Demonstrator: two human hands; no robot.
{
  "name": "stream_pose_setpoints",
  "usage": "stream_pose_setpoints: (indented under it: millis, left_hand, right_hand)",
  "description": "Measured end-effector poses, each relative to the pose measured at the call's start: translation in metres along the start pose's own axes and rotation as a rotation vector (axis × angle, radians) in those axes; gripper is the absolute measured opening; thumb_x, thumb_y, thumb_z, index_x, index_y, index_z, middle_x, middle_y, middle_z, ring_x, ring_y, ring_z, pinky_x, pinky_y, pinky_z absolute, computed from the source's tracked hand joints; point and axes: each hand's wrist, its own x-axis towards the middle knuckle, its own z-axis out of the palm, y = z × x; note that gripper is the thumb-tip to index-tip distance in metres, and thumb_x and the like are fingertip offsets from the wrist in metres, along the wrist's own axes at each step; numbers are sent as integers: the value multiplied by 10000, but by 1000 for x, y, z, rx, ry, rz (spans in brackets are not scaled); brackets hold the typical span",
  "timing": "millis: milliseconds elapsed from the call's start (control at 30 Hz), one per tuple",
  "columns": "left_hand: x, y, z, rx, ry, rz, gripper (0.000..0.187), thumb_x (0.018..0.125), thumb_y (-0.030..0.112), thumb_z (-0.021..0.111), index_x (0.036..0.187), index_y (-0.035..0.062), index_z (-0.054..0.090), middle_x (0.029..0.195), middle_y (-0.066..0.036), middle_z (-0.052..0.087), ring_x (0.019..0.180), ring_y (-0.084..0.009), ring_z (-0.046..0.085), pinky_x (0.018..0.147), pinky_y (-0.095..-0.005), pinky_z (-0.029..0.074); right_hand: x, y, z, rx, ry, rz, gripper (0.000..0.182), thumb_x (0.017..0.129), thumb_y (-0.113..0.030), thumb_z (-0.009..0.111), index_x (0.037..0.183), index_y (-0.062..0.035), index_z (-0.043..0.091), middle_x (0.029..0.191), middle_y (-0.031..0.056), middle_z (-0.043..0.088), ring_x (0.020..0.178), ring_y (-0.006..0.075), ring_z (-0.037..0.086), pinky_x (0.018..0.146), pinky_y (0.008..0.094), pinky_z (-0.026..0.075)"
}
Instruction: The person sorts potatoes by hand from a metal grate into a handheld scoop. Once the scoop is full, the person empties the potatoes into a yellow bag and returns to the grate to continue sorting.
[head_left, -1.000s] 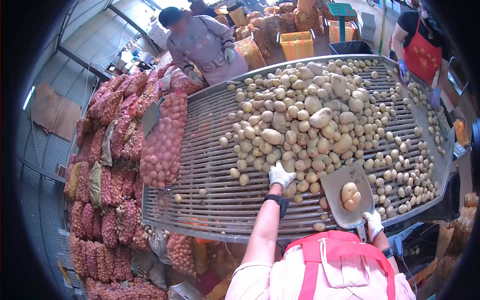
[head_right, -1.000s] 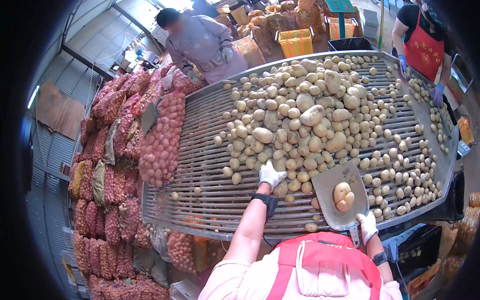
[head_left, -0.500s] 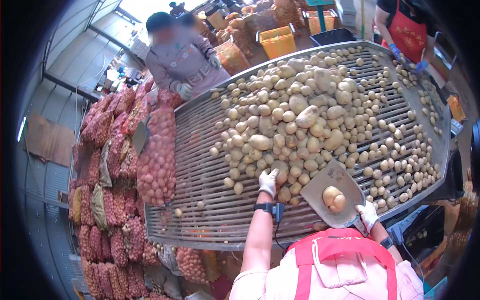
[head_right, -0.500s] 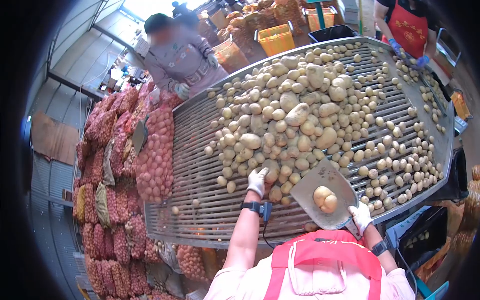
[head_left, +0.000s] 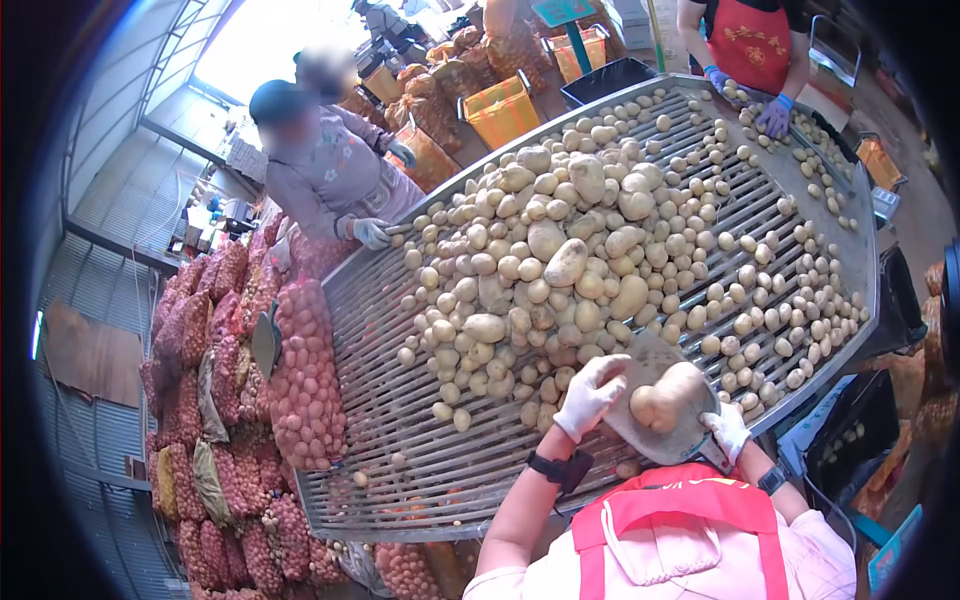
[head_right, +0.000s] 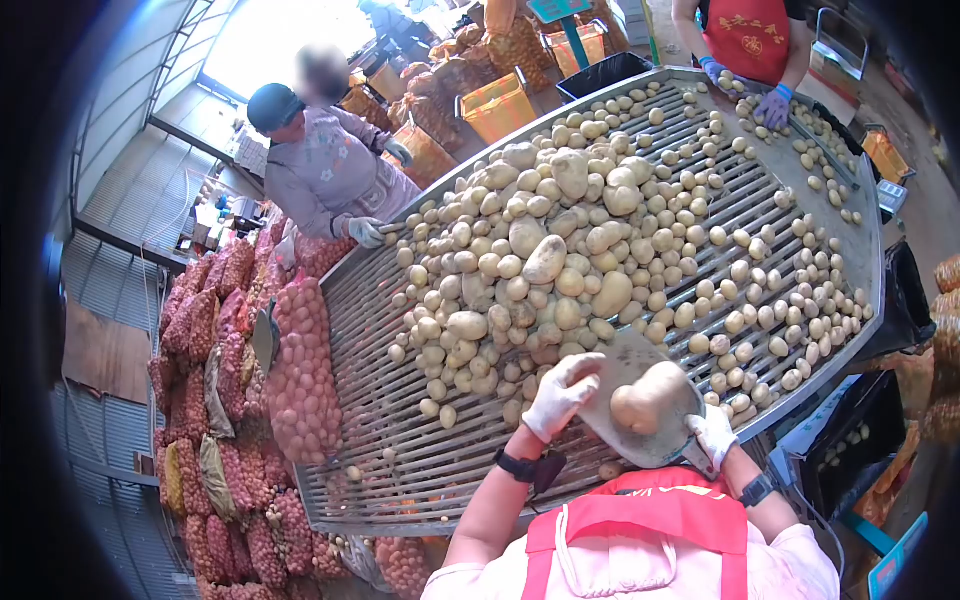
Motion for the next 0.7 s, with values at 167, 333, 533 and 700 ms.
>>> stream_pose_setpoints:
  millis: [167,333,533,700]
  left_hand:
    - [72,27,-8,643,244,222,262,867,89,599,1117,19,637,1000,-116,653,947,-208,643,837,-307,509]
    - [142,13,28,1211,139,167,430,822,176,614,1231,54,562,1168,-170,574,1036,-349,590,875,-434,487]
    - [195,-29,43,1642,232,212,221,784,91,585,1005,75,598,1020,-142,549,932,-312,550,784,-440,445]
    - [190,-25,44,1651,161,283,178,821,92,547,995,86,587,970,-148,562,947,-306,563,740,-427,467]
  right_hand:
    - [-13,-11,-16,275,304,-19,310,855,-136,637,1142,-20,649,1011,41,668,912,133,599,783,306,505]
    - [-9,-9,-49,198,392,-68,317,857,-163,664,1137,-16,653,985,28,672,889,144,601,785,310,500]
    - [4,22,-59,236,330,-1,356,862,-146,636,1196,-23,628,1079,42,662,948,164,591,839,320,488]
    - [4,17,-56,313,338,-29,309,883,-112,623,1181,-30,638,1056,30,668,931,173,595,843,315,478]
